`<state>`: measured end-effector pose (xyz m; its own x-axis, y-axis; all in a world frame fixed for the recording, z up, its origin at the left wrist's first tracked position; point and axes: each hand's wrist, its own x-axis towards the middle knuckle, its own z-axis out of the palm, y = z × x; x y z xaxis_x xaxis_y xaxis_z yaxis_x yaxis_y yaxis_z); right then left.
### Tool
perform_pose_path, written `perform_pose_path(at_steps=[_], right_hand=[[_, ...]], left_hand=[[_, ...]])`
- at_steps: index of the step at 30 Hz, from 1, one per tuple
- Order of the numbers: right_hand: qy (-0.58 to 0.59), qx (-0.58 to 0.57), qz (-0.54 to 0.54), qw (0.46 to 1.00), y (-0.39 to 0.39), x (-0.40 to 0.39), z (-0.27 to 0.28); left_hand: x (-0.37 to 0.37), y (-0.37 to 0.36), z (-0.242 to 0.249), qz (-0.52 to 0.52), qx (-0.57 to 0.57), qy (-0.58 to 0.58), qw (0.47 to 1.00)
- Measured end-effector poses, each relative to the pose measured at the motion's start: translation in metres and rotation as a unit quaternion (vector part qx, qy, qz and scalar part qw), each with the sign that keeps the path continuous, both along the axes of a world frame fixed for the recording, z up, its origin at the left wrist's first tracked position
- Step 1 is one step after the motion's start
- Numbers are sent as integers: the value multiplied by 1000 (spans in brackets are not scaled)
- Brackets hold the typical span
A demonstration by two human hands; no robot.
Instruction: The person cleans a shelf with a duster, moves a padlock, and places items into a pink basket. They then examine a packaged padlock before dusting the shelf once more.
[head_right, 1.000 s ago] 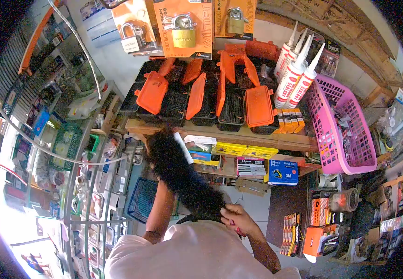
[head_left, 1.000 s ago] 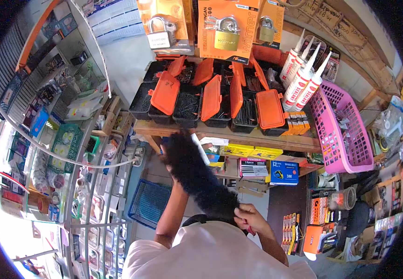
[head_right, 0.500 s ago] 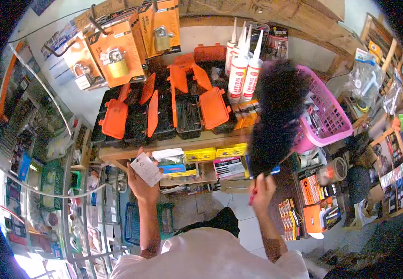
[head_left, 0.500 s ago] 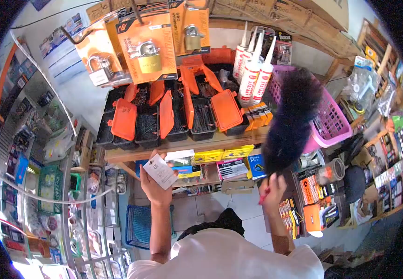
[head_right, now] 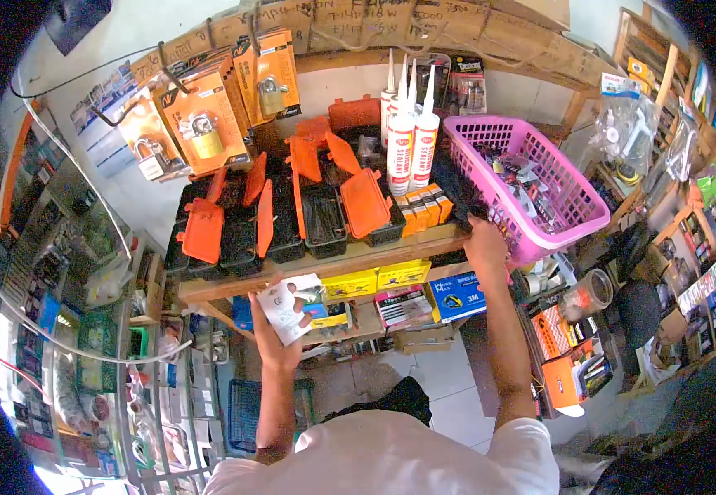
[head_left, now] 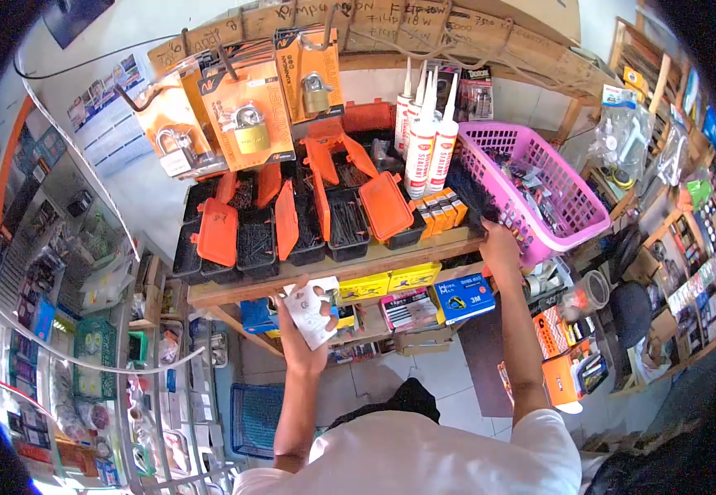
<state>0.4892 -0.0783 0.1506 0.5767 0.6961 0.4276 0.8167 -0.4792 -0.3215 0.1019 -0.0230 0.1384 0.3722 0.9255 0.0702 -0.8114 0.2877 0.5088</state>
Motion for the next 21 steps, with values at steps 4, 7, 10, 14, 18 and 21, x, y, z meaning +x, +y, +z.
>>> perform_pose_path(at_steps=[4, 7, 10, 14, 18, 21], right_hand=[[17, -101, -25, 994, 13, 3, 0], [33, -169, -63, 983, 3, -10, 16], [-110, 11, 20, 994, -24, -62, 44], [176, 88, 380, 904, -39, -135, 97], [167, 102, 516, 834, -27, -190, 105], [186, 152, 497, 834, -20, -194, 114]], left_hand=[[2, -6, -1, 14, 17, 73, 997], [0, -8, -1, 23, 21, 98, 995], [0, -3, 1, 40, 28, 137, 989], [7, 4, 20, 57, 150, 194, 968], [36, -10, 78, 36, 212, 182, 960], [50, -5, 99, 41, 302, 161, 939]])
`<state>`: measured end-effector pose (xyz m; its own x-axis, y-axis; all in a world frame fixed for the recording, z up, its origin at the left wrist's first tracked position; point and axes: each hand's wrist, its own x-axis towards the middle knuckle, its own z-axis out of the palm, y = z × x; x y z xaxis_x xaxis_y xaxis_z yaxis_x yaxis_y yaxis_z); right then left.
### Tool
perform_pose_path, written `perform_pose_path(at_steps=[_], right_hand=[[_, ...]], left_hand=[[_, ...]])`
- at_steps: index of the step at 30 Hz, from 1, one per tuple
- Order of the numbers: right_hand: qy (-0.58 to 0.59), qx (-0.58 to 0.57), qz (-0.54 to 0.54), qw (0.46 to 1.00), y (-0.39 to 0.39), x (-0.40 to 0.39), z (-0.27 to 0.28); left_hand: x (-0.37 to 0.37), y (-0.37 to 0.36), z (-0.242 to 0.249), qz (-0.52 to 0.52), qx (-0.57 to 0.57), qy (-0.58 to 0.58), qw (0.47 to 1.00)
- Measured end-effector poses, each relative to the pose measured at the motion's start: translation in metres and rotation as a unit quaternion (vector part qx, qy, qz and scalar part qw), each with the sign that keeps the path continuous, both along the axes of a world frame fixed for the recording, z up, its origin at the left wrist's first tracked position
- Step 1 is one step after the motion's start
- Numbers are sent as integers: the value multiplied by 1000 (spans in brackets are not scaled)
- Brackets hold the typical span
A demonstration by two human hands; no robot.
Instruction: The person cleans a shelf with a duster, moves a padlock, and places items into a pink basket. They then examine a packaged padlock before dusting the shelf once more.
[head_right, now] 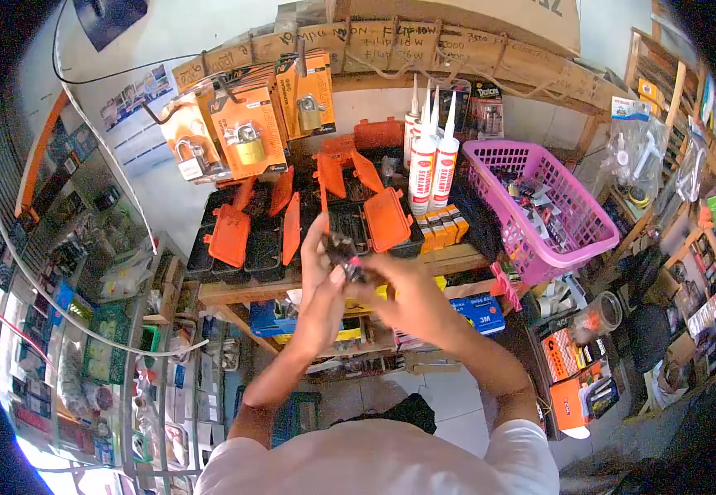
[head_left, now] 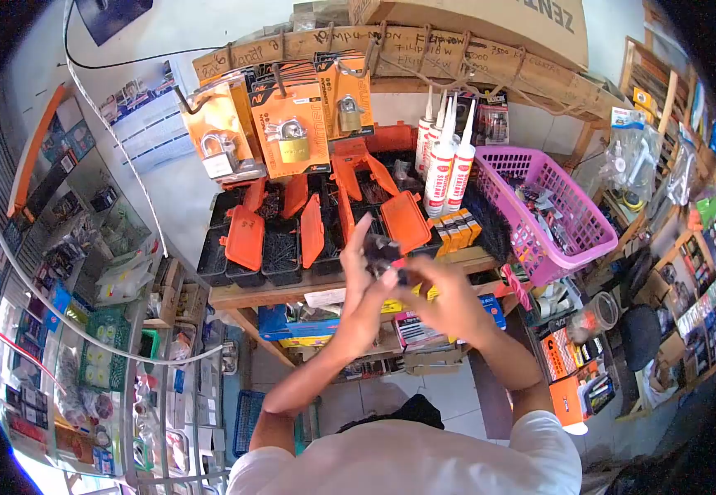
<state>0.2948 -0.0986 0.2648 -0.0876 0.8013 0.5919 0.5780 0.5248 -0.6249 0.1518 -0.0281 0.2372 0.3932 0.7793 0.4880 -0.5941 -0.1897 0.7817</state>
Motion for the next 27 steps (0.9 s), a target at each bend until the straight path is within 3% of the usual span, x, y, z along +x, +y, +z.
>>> perform_pose_path(at_steps=[2, 3, 4, 5, 6, 7, 10, 12, 20, 26, 27], right_hand=[[93, 22, -22, 995, 8, 7, 9], [97, 35, -31, 994, 9, 15, 16], [195, 29, -17, 980, 7, 16, 28], [290, 23, -4, 957, 5, 18, 41], [299, 46, 9, 953, 8, 25, 51], [308, 68, 22, 949, 11, 33, 62], [371, 84, 62, 923, 23, 45, 86], [370, 80, 98, 920, 28, 50, 97], [378, 51, 120, 917, 31, 45, 111], [371, 18, 115, 921, 31, 46, 112], [370, 19, 116, 921, 32, 45, 111]], left_hand=[[2, 0, 26, 48, 195, 68, 977], [2, -1, 38, 48, 197, 67, 977], [1, -3, 52, 47, 263, 60, 962], [0, -4, 65, 45, 328, 54, 942], [-3, -2, 77, 53, 361, 123, 923], [-2, 2, 85, 130, 447, 147, 873], [10, 7, 107, 110, 443, 134, 880], [25, 19, 111, 91, 380, 74, 918], [42, 42, 117, 121, 416, 86, 897], [43, 38, 123, 106, 423, 72, 897], [43, 36, 125, 61, 387, 59, 918]])
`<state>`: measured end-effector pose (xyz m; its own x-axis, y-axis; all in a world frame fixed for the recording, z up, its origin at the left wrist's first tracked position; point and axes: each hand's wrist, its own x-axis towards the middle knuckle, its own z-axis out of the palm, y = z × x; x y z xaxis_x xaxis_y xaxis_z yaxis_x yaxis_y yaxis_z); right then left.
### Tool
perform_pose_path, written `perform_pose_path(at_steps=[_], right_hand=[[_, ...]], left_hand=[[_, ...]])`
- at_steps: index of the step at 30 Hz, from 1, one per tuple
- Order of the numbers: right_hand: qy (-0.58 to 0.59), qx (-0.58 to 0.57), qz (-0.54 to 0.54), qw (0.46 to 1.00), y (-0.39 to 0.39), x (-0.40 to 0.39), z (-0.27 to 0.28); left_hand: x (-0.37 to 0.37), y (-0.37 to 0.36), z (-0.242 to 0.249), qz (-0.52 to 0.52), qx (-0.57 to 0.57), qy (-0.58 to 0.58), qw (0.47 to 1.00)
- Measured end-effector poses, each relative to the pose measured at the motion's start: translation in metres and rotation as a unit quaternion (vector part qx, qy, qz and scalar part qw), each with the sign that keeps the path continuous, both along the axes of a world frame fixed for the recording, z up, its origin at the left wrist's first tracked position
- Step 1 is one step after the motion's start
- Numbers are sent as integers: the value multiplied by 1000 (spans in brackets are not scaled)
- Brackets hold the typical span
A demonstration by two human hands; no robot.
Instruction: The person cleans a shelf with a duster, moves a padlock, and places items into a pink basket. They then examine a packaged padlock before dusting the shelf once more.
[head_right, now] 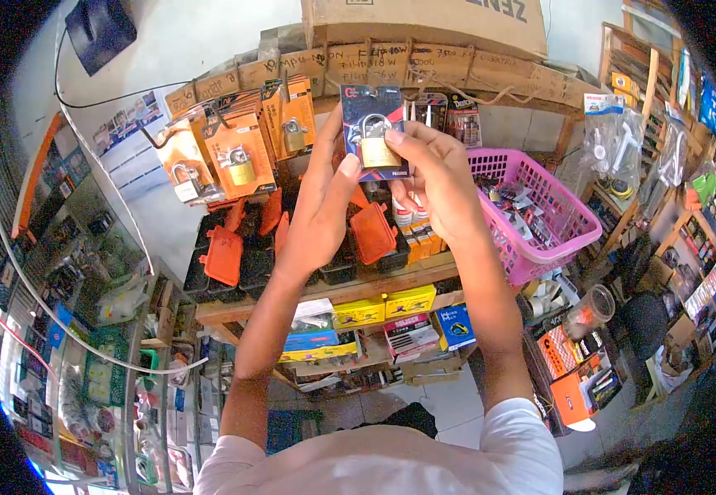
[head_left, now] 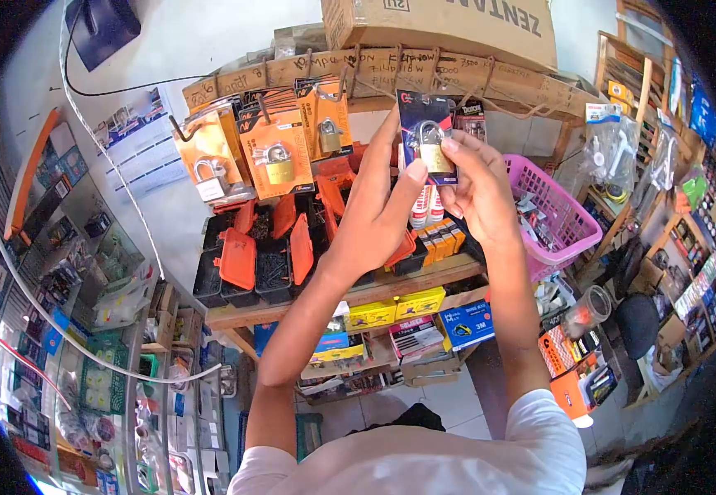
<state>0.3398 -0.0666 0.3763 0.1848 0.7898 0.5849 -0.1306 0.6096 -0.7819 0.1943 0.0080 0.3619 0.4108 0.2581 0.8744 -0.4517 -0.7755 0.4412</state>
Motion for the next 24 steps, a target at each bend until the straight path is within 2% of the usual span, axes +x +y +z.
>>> perform_pose_path(at_steps=[1, 4, 8, 12, 14, 16, 18, 20, 22, 23, 24], right_hand=[[14, -2, -2, 1000, 1, -2, -1], [30, -11, 0, 1000, 10, 1, -3], [26, -47, -19, 998, 31, -1, -7], [-34, -26, -49, 998, 71, 13, -15], [-45, -19, -53, 997, 78, 3, -7], [-23, -32, -65, 997, 107, 11, -11], [-93, -5, -137, 986, 124, 13, -9], [-90, -8, -114, 989, 147, 19, -13], [-130, 65, -196, 970, 162, 15, -13], [-128, -1, -182, 975, 161, 20, -18], [-178, 27, -273, 945, 182, 31, -29]], left_hand=[[0, -1, 1, -45, -43, 0, 998], [4, 10, -3, 4, 1, -4, 1000], [6, 6, -10, 4, -20, -10, 1000], [8, 6, -17, 56, -64, 47, 995], [7, 0, -19, 193, 9, 69, 979], [6, -1, -21, 195, 10, 83, 977], [3, -6, -19, 224, 46, 111, 967], [0, -7, -21, 211, 32, 129, 968], [-2, -7, -23, 194, 19, 148, 970], [-2, -6, -24, 178, 16, 152, 972], [-3, -5, -26, 160, 14, 157, 974]])
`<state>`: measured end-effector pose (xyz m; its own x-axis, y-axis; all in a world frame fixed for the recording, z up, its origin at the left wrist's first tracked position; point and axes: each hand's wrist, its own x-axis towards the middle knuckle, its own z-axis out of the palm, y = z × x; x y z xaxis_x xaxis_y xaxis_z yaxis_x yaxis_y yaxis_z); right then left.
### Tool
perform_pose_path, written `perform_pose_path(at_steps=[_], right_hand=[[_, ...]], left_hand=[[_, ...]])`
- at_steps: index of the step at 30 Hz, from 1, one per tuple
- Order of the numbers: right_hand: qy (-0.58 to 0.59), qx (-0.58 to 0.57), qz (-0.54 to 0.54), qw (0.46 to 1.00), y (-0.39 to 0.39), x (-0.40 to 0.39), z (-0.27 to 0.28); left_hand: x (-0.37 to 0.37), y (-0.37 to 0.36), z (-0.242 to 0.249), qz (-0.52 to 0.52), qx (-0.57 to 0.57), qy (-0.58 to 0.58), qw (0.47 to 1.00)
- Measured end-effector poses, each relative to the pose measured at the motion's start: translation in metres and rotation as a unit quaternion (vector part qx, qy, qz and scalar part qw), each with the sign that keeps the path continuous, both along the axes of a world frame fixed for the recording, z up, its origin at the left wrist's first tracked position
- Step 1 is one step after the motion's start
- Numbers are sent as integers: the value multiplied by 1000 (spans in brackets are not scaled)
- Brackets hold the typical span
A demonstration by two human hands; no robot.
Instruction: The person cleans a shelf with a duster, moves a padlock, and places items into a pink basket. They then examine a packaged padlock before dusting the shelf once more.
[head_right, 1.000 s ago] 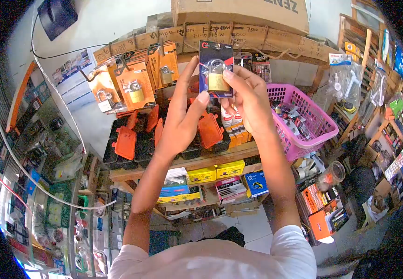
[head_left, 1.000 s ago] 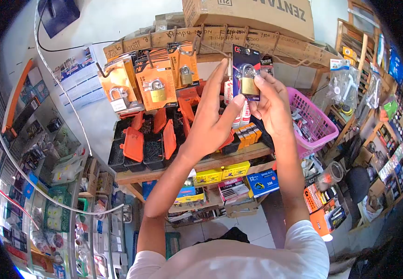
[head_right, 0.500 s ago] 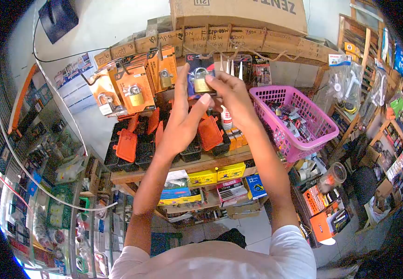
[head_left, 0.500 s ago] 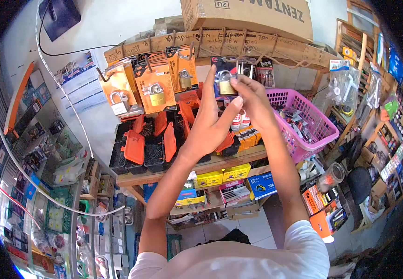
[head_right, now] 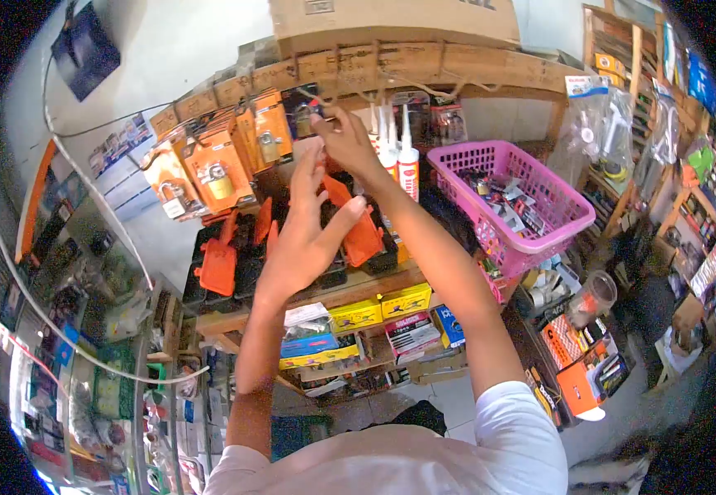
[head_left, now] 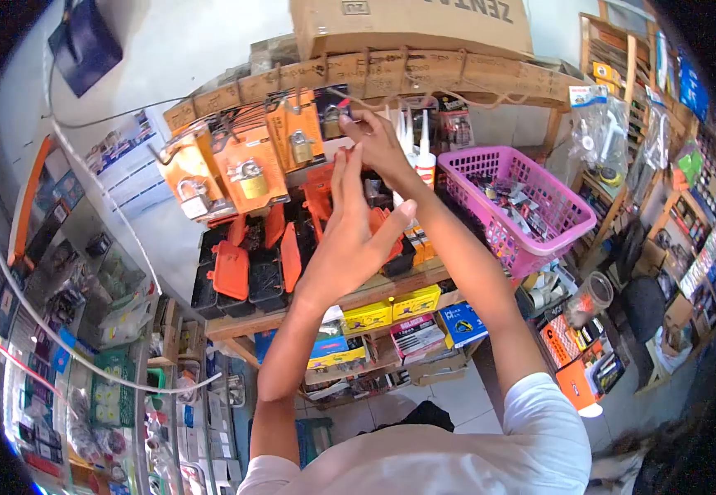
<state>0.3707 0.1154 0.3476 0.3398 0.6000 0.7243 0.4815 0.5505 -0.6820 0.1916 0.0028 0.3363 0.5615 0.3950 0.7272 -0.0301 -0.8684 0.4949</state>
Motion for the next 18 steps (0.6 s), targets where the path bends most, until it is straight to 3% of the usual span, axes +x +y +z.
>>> perform_pose_path(at_steps=[2, 3, 4, 6, 8, 9, 10, 11, 12, 13, 14, 15, 17, 18], right_hand=[[-56, 34, -19, 998, -12, 4, -4], [-97, -34, -27, 994, -32, 6, -5], [-176, -90, -105, 975, -72, -4, 3], [-297, -69, -130, 943, -111, 6, -11], [-349, -242, -105, 899, -173, 12, 3], [-374, -358, -85, 851, -186, 26, 13], [-360, -379, -98, 847, -199, 44, 14], [-321, -495, -85, 803, -211, 53, 35], [-315, -492, -99, 806, -209, 84, 33], [-409, -422, -153, 795, -190, 135, 14], [-292, -518, -175, 785, -186, 152, 24], [-277, -512, -197, 789, -171, 185, 16], [-334, -535, -244, 736, -133, 260, -17], [-334, -533, -243, 738, -121, 292, -51]], left_hand=[[-4, 0, -6, -2, 0, 16, 1000], [-7, -4, -4, -4, -1, 29, 1000], [-10, -9, -2, -6, -2, 41, 999], [-16, -13, -8, -50, -50, 41, 997], [-23, -20, -9, -71, -63, 56, 994], [-27, -15, -12, -103, -61, 78, 990], [-29, -12, -15, -111, -62, 77, 989], [-30, -10, -17, -128, -65, 107, 984], [-28, -9, -18, -145, -66, 137, 978], [-26, -9, -21, -151, -69, 145, 975], [-22, -9, -21, -154, -68, 144, 975], [-19, -10, -21, -166, -54, 159, 972], [-14, -14, -16, -161, -10, 203, 966], [-10, -13, -18, -158, -8, 203, 966]])
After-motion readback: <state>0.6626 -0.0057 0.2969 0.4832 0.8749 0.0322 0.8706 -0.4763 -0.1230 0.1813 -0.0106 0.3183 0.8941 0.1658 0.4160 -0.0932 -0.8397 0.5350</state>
